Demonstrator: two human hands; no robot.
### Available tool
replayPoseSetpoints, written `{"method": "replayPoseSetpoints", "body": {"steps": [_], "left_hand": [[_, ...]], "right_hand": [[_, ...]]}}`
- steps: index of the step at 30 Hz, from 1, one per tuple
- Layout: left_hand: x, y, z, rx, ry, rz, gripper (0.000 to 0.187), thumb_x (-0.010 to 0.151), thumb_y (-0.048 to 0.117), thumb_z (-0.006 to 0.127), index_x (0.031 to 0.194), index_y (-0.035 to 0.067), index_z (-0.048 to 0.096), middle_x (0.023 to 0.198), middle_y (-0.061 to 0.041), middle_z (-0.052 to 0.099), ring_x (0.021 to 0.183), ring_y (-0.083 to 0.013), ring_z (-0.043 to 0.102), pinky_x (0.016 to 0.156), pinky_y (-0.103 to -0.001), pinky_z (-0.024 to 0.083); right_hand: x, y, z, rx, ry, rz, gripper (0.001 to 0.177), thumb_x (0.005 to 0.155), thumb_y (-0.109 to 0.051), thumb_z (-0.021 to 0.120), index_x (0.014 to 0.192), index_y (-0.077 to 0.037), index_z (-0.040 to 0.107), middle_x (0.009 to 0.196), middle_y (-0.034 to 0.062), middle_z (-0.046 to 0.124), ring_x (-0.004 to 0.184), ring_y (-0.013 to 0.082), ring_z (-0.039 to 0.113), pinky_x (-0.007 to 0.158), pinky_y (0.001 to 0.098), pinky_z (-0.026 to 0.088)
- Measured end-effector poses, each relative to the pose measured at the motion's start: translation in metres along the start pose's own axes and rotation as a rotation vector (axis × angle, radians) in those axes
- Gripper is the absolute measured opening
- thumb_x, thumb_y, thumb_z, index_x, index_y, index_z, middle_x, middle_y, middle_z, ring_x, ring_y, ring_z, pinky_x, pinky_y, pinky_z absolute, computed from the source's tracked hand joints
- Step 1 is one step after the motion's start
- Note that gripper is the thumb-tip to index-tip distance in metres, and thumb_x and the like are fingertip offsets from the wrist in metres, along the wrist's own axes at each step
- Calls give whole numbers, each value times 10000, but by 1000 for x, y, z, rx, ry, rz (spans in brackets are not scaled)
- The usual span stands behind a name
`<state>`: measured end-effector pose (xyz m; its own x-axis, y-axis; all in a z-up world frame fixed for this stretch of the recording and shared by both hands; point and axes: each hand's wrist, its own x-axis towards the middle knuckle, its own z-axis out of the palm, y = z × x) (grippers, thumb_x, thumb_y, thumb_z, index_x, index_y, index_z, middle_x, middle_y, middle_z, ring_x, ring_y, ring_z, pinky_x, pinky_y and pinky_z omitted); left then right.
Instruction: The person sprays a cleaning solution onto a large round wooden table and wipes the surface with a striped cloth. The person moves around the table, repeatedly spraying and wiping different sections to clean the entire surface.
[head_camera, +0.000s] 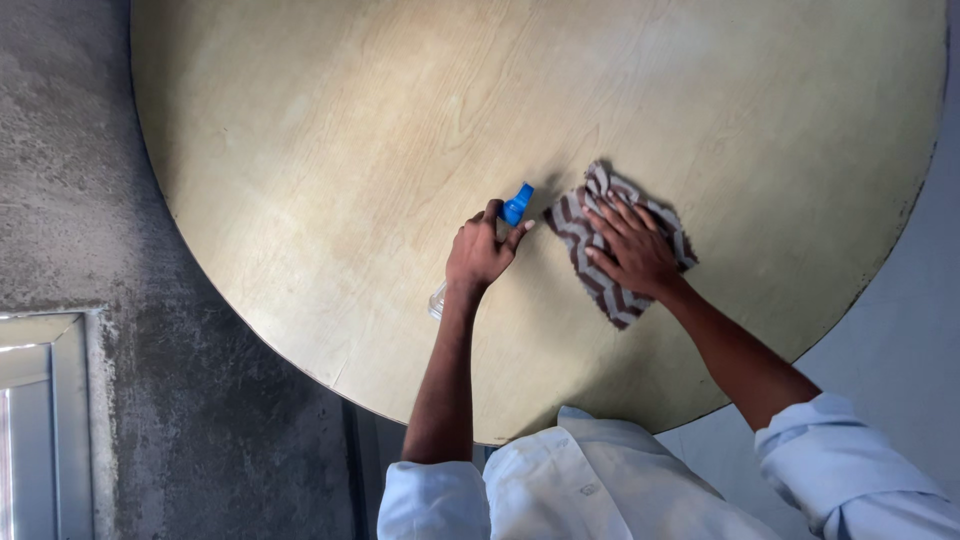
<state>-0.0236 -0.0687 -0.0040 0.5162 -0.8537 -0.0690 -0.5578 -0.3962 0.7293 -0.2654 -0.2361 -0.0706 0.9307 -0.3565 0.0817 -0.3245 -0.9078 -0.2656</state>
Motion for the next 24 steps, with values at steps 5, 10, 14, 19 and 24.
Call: {"method": "replayPoseSetpoints", "body": {"steps": [5, 10, 14, 19, 24], "left_hand": [[6, -5, -7, -22, 116, -37, 584, 935, 516, 692, 1224, 14, 614, 842, -264, 714, 775, -456, 710, 665, -522, 548], [9, 3, -9, -10, 160, -65, 595, 920, 499, 713, 1247, 11, 620, 870, -264, 720, 787, -462, 710, 645, -519, 543], [11, -3, -3, -2, 205, -47, 554, 941, 462, 738, 1247, 14, 627, 887, -260, 721, 788, -465, 705, 646, -514, 541], [10, 0, -4, -35, 250, 3, 498, 931, 414, 759, 1202, 12, 642, 795, -244, 713, 742, -448, 705, 629, -494, 538], [1, 8, -10, -114, 228, -42, 441, 916, 347, 766, 1177, 13, 644, 682, -190, 681, 572, -361, 680, 559, -451, 508]], "right_hand": [[61, 14, 5, 28, 78, 72, 645, 1064, -407, 528, 1618, -109, 383, 1653, 170, 378, 1573, 340, 272, 1252, 540, 207], [112, -4, 15, -12, 152, 107, 651, 1073, -305, 520, 1643, -30, 368, 1701, 205, 302, 1593, 365, 204, 1263, 536, 206], [108, -20, 25, 10, 163, 97, 640, 1066, -327, 516, 1597, 10, 396, 1688, 230, 318, 1584, 386, 223, 1259, 533, 213], [46, -59, 24, 63, 161, 41, 576, 1075, -372, 486, 1544, -42, 441, 1622, 202, 399, 1557, 362, 295, 1252, 516, 230], [-22, -90, 20, 154, 203, 54, 554, 1072, -342, 449, 1570, -100, 421, 1624, 168, 410, 1552, 340, 296, 1246, 518, 226]]}}
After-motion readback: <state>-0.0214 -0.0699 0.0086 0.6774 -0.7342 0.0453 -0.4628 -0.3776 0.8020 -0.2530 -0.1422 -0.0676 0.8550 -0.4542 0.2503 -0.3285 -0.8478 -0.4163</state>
